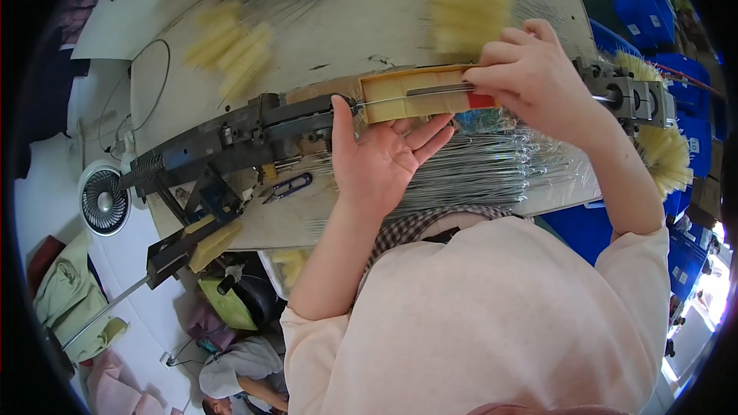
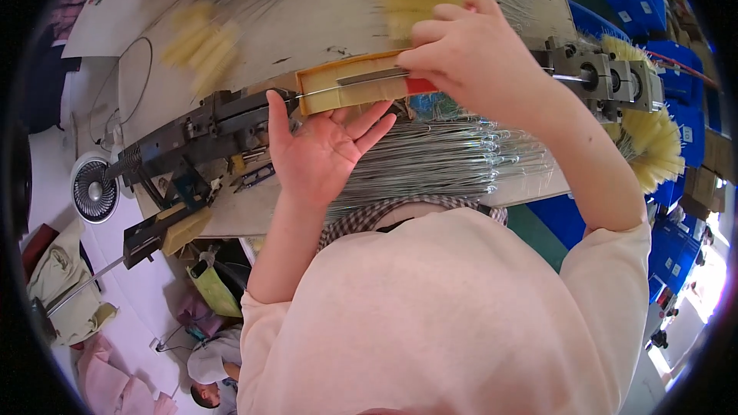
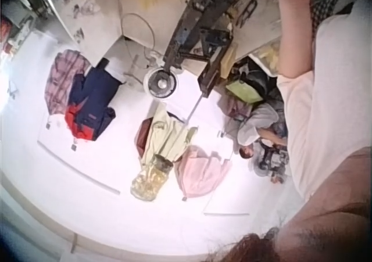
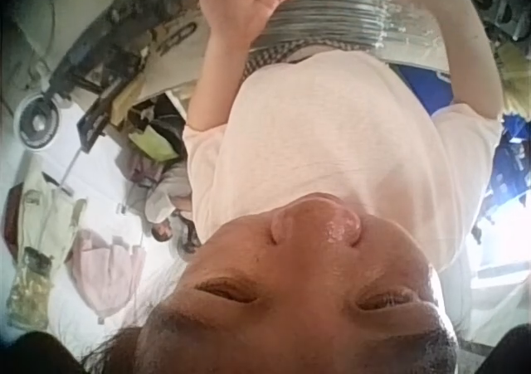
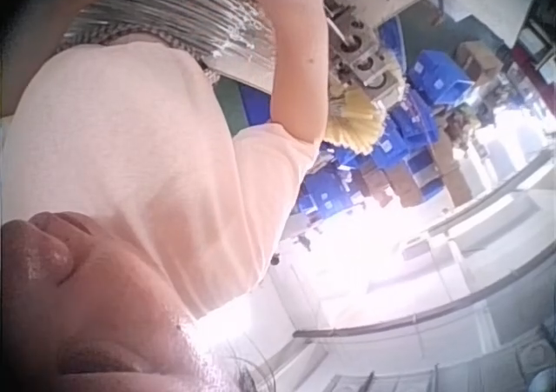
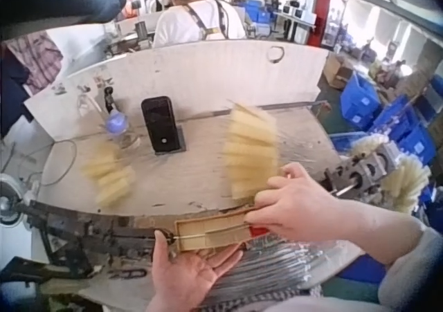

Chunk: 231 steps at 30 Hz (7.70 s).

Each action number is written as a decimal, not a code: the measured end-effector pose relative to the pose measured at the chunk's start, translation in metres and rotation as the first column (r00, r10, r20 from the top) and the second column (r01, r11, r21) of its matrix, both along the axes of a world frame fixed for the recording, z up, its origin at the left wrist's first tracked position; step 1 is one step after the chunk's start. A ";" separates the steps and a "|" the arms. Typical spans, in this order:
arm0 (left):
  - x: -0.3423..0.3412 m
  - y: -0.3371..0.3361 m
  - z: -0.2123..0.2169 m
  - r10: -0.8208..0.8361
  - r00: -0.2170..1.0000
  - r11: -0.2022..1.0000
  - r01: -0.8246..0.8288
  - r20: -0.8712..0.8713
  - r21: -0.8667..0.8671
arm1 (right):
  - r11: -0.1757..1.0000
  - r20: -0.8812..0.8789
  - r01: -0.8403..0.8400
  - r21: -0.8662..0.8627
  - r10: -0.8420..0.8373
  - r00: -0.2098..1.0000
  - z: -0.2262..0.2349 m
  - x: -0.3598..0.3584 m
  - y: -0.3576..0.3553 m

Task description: The person assembles a cylindrical brush by inserting bristles and thread from a spool into a metal brush frame using a specialized brush-making machine.

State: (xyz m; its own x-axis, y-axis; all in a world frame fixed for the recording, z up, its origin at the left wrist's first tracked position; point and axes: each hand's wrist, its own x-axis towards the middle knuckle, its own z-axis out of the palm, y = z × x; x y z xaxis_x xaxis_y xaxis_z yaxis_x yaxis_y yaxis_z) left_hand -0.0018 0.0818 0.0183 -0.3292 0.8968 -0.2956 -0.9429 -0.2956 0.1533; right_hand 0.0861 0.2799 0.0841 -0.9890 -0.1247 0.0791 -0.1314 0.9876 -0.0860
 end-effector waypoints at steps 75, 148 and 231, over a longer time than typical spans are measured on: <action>0.000 0.003 0.002 0.018 0.982 0.985 -0.049 -0.186 -0.167 | 0.989 -0.015 -0.147 -0.033 0.147 0.989 -0.006 -0.015 0.001; 0.009 0.004 -0.006 -0.226 0.874 0.858 -0.030 -0.431 -0.512 | 0.881 -0.226 0.392 -0.266 -0.452 0.863 0.007 0.068 -0.053; 0.021 -0.046 0.009 -0.476 -0.551 0.846 -0.501 -0.685 -0.185 | 0.430 0.522 0.511 -0.744 -0.104 0.847 -0.049 0.035 -0.048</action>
